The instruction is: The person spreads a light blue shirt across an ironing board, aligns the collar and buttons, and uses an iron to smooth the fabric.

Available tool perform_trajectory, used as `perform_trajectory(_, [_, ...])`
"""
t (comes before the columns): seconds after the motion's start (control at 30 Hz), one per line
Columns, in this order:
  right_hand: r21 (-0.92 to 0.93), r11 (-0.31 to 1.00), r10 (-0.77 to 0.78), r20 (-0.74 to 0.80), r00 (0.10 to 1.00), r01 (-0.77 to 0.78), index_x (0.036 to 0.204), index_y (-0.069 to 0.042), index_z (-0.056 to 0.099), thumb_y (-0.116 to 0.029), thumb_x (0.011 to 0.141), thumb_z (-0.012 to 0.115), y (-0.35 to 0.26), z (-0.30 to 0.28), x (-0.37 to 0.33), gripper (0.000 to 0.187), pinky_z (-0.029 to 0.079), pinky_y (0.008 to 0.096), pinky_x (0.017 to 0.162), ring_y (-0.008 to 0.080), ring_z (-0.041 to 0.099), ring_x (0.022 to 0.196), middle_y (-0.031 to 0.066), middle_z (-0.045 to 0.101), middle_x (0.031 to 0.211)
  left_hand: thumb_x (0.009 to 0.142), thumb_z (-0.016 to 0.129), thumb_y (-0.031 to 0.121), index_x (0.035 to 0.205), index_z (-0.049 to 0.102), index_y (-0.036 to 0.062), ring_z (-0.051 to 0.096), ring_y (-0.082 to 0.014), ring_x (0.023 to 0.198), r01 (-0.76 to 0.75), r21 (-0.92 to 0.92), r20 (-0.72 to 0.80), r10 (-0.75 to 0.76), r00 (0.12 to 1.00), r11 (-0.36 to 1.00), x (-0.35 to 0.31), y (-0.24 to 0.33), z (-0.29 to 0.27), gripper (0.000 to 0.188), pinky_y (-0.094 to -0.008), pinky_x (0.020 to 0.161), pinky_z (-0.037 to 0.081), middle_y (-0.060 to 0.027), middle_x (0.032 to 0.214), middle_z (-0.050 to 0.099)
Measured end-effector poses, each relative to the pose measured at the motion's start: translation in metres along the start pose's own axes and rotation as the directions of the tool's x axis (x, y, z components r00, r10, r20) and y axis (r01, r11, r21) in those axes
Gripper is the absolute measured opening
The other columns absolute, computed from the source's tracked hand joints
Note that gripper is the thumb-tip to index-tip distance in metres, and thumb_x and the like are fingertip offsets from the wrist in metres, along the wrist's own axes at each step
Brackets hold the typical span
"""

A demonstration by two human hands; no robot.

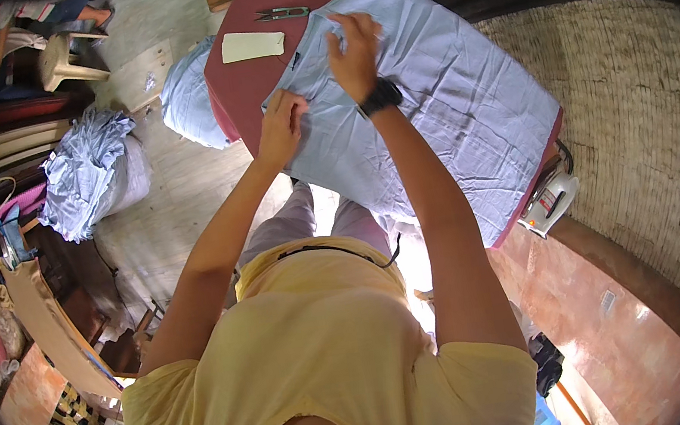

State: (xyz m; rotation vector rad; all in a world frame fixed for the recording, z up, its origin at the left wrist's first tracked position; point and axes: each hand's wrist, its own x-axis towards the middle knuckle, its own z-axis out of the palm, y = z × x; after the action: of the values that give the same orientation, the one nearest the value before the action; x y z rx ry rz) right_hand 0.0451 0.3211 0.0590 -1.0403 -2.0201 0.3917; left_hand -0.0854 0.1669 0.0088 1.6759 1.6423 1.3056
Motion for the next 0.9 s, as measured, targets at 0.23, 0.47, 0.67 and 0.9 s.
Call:
perform_trajectory(0.23, [-0.133,0.92,0.364,-0.056,0.93,-0.368,0.11,-0.007,0.062,-0.005,0.083,0.065,-0.002,-0.105,-0.125,0.027,0.035,0.0456,0.096,0.0299,0.054,0.103,0.0105,0.062,0.104,0.078,0.066,0.003,0.089,0.06,0.005,0.057,-0.0323,0.092,-0.104,0.162,0.111,0.087,0.99,0.981,-0.022,0.0,0.015,0.013,-0.0424,0.076,0.048,-0.0125,0.093,0.057])
perform_trajectory(0.47, [-0.432,0.819,0.41,-0.021,0.912,-0.378,0.111,-0.006,0.06,-0.002,0.08,0.066,0.015,-0.2,-0.254,0.032,0.037,0.0464,0.094,0.0312,0.053,0.104,0.0137,0.059,0.104,0.082,0.046,-0.007,0.096,0.051,0.0028,0.057,-0.0316,0.086,0.017,0.019,-0.115,-0.015,0.993,1.0,-0.033,-0.007,-0.007,0.018,-0.038,0.078,0.047,-0.0146,0.092,0.054])
perform_trajectory(0.67, [-0.5,-0.023,0.724,-0.606,0.33,-0.866,0.111,0.001,0.057,-0.025,0.085,0.066,0.065,-0.291,-0.411,0.037,0.038,0.0513,0.095,0.0403,0.046,0.113,0.0203,0.053,0.111,0.092,0.067,0.018,0.093,0.059,0.0011,0.052,-0.0174,0.073,0.389,0.147,-0.355,-0.319,0.879,0.909,-0.099,-0.06,-0.063,0.019,-0.0315,0.068,0.046,-0.0078,0.087,0.057])
perform_trajectory(0.9, [-0.428,0.068,0.724,-0.601,0.339,-0.901,0.106,0.003,0.055,-0.035,0.089,0.064,0.073,-0.316,-0.464,0.042,0.039,0.0548,0.091,0.0427,0.048,0.106,0.0256,0.052,0.105,0.082,0.076,0.02,0.099,0.057,-0.0002,0.051,-0.033,0.078,0.08,0.506,-0.064,-0.055,0.996,0.859,-0.068,-0.039,-0.024,0.033,-0.0421,0.07,0.043,-0.0145,0.084,0.052])
